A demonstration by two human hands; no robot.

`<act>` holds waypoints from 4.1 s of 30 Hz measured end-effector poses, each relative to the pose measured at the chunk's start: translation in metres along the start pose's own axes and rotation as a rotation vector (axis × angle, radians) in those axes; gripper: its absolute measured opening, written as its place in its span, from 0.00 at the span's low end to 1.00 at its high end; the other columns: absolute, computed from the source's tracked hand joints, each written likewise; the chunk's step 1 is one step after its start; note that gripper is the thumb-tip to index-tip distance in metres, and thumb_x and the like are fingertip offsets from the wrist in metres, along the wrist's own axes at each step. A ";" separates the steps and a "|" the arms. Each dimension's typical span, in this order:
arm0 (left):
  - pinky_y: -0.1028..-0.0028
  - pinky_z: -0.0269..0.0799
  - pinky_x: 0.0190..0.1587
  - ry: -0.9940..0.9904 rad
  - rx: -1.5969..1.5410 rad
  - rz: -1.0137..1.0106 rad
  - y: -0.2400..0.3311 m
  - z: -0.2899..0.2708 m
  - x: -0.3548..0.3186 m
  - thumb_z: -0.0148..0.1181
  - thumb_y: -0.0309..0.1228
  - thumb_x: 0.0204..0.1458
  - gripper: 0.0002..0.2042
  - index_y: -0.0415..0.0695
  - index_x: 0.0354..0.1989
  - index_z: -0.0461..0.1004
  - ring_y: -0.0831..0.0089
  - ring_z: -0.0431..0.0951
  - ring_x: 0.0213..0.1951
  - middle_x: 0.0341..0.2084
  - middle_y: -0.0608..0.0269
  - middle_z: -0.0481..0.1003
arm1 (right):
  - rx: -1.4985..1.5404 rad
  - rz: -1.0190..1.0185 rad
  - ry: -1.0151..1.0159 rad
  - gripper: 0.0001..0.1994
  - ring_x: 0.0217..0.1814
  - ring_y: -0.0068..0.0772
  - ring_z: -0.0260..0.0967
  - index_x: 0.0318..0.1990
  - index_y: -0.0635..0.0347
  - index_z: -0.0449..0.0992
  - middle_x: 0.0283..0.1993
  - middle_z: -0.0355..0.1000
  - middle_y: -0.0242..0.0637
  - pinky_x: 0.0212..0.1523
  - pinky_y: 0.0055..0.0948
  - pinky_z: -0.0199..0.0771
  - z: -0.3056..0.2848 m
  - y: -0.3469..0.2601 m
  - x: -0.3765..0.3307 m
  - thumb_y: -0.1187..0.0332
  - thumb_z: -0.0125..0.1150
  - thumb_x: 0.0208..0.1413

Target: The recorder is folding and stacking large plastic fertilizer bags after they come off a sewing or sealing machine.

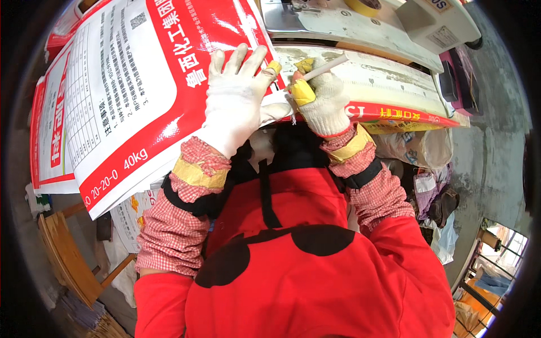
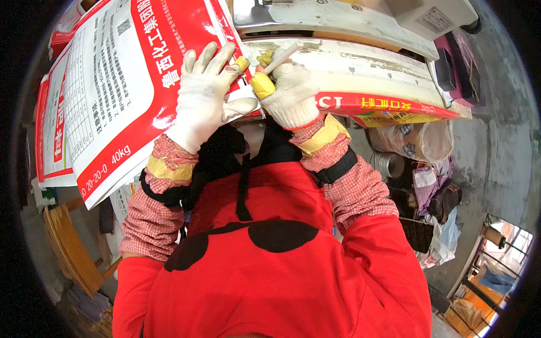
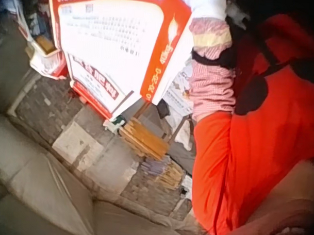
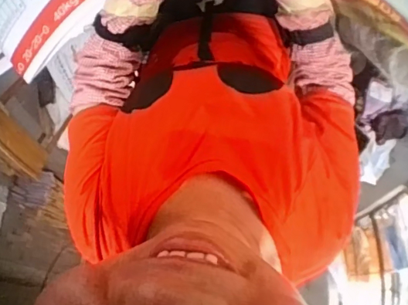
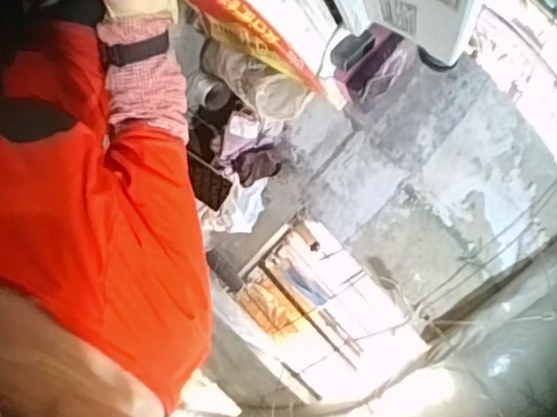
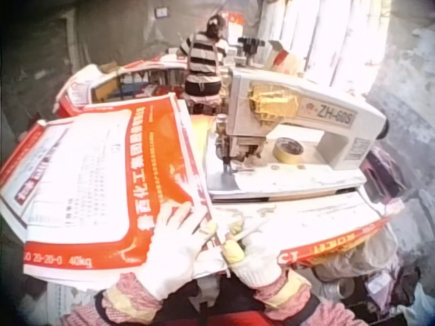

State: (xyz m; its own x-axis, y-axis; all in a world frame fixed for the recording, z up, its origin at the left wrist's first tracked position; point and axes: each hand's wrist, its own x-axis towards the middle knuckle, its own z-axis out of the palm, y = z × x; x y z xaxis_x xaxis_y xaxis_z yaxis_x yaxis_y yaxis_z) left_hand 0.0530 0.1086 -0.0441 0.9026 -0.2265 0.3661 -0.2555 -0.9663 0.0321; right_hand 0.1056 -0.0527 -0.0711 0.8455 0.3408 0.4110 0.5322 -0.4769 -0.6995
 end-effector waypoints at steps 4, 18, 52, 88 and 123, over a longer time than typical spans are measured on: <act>0.55 0.44 0.60 -0.001 0.000 -0.001 0.002 -0.001 -0.001 0.53 0.59 0.38 0.33 0.48 0.49 0.70 0.57 0.58 0.58 0.54 0.57 0.62 | 0.018 0.076 0.053 0.13 0.23 0.50 0.69 0.23 0.64 0.74 0.21 0.69 0.52 0.22 0.37 0.68 -0.003 -0.006 0.000 0.61 0.57 0.48; 0.54 0.44 0.60 0.027 0.003 0.009 -0.002 -0.005 -0.001 0.57 0.57 0.35 0.34 0.47 0.49 0.70 0.55 0.58 0.57 0.54 0.56 0.63 | 1.025 0.427 0.158 0.09 0.20 0.17 0.60 0.34 0.59 0.68 0.23 0.66 0.29 0.20 0.17 0.63 -0.017 -0.002 0.010 0.64 0.58 0.53; 0.61 0.62 0.49 -0.155 0.052 -0.179 -0.116 -0.152 -0.187 0.68 0.46 0.26 0.34 0.38 0.43 0.68 0.55 0.64 0.46 0.44 0.54 0.64 | -1.088 0.277 -0.543 0.19 0.46 0.41 0.70 0.43 0.54 0.75 0.45 0.72 0.39 0.44 0.34 0.70 -0.175 0.053 0.184 0.54 0.49 0.51; 0.58 0.59 0.52 0.094 -0.078 -0.059 -0.044 -0.076 -0.116 0.63 0.42 0.36 0.27 0.34 0.41 0.67 0.50 0.64 0.48 0.46 0.48 0.66 | -0.057 0.403 -0.415 0.22 0.46 0.46 0.69 0.51 0.51 0.68 0.42 0.72 0.46 0.46 0.39 0.67 -0.051 -0.060 0.016 0.59 0.50 0.46; 0.69 0.70 0.37 0.755 -1.168 -0.892 -0.128 -0.206 -0.108 0.45 0.39 0.56 0.16 0.37 0.33 0.71 0.70 0.73 0.31 0.27 0.58 0.72 | 0.142 0.115 0.070 0.26 0.22 0.29 0.65 0.55 0.52 0.62 0.30 0.69 0.36 0.23 0.30 0.65 -0.015 0.016 0.072 0.57 0.60 0.49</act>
State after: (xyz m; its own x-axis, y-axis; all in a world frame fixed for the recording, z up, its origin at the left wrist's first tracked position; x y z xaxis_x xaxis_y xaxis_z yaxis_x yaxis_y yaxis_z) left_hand -0.0833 0.2825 0.1035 0.6262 0.7588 0.1790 -0.2032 -0.0628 0.9771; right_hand 0.1759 -0.0475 -0.0438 0.9040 0.2312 0.3597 0.4248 -0.3890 -0.8174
